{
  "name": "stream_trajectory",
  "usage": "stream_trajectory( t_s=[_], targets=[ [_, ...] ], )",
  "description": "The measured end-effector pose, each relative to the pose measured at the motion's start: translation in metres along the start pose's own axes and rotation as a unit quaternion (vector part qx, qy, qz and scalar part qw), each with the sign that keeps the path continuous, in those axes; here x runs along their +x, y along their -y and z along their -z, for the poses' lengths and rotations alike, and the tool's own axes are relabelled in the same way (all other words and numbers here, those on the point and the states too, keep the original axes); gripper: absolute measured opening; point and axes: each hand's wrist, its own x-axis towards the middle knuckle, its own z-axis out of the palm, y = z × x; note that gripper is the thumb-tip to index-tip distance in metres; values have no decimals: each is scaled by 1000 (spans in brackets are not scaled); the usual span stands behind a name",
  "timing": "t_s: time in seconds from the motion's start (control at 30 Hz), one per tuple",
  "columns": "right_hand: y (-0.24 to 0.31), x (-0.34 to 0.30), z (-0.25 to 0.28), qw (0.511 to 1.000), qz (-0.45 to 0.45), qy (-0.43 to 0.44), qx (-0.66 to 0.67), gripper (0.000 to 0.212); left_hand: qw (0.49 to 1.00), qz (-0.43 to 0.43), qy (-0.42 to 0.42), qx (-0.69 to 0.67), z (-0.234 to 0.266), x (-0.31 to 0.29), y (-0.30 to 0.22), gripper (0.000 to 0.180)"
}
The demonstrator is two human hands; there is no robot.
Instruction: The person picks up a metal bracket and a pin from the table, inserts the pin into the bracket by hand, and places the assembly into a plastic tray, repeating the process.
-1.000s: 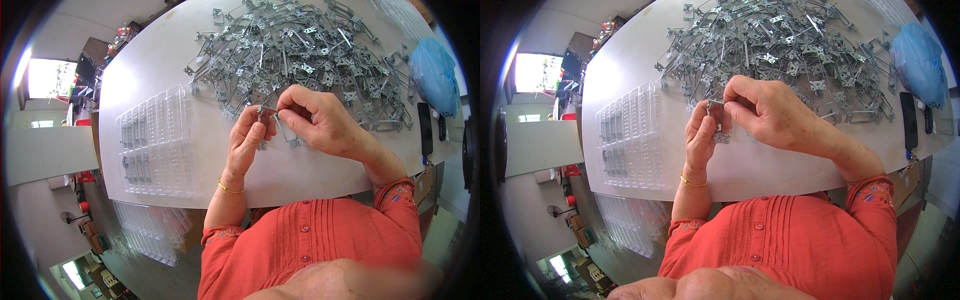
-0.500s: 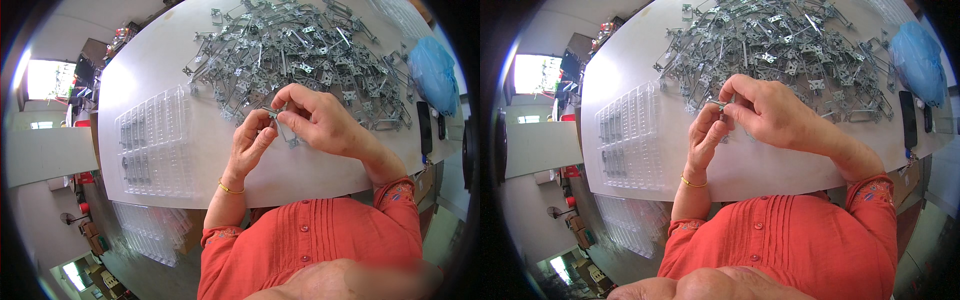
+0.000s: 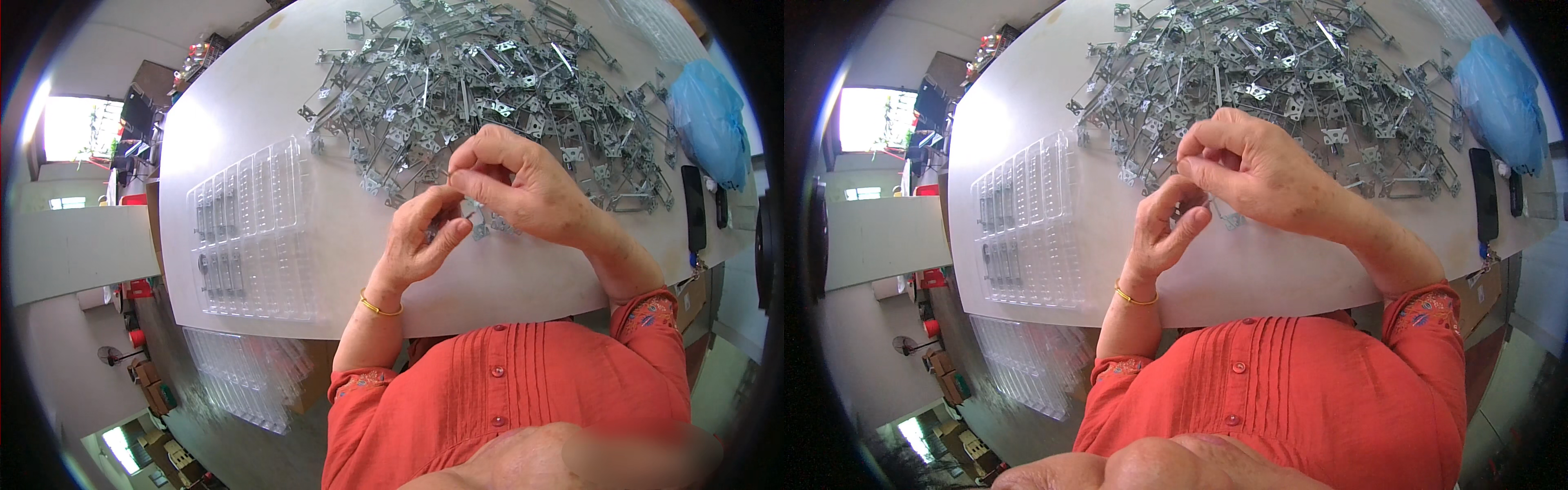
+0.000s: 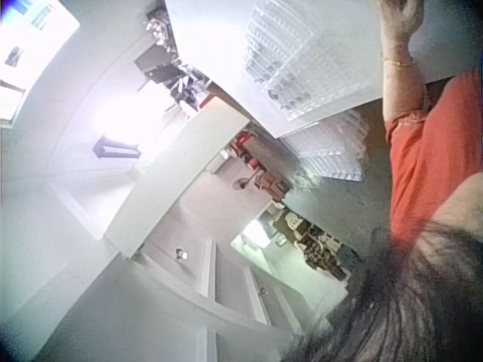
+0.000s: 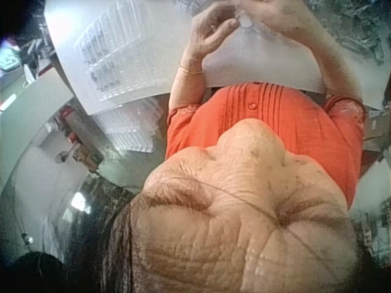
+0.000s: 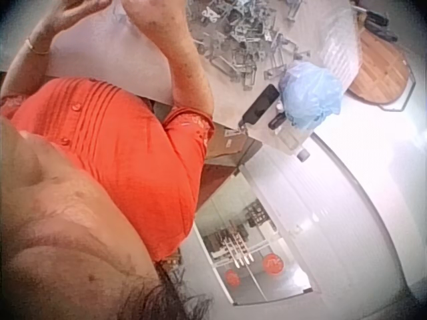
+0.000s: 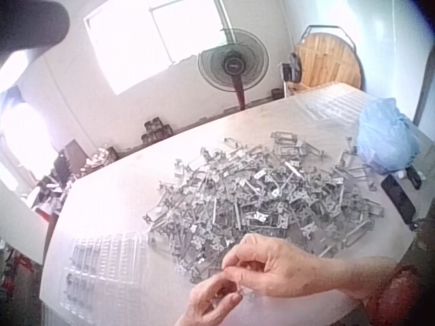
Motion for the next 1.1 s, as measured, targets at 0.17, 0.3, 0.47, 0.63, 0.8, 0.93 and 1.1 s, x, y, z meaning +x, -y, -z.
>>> stream_trajectory(
  t_s=[0.17,0.3,0.47,0.63,0.8,0.93,1.1],
  targets=[
    [9,5,2,988,-57,-48,134,7,979,55,-22,-193,-1,-7,2,41],
    [11,4,3,989,-98,-5,109,8,920,60,-100,-373,5,-7,8,48],
    [-1,2,-7,996,-69,-4,53,8,908,63,-98,-402,7,-5,6,50],
    [7,3,-4,995,-87,15,38,8,926,42,-102,-362,5,-4,4,48],
    [9,3,-2,997,-76,-4,-5,8,940,49,-112,-317,5,-4,5,48],
    [6,2,-1,998,-56,-11,-34,8,947,57,-119,-293,4,-4,4,48],
    [8,2,2,997,-64,-5,-44,7,951,53,-115,-282,5,-4,5,49]
  ],
)
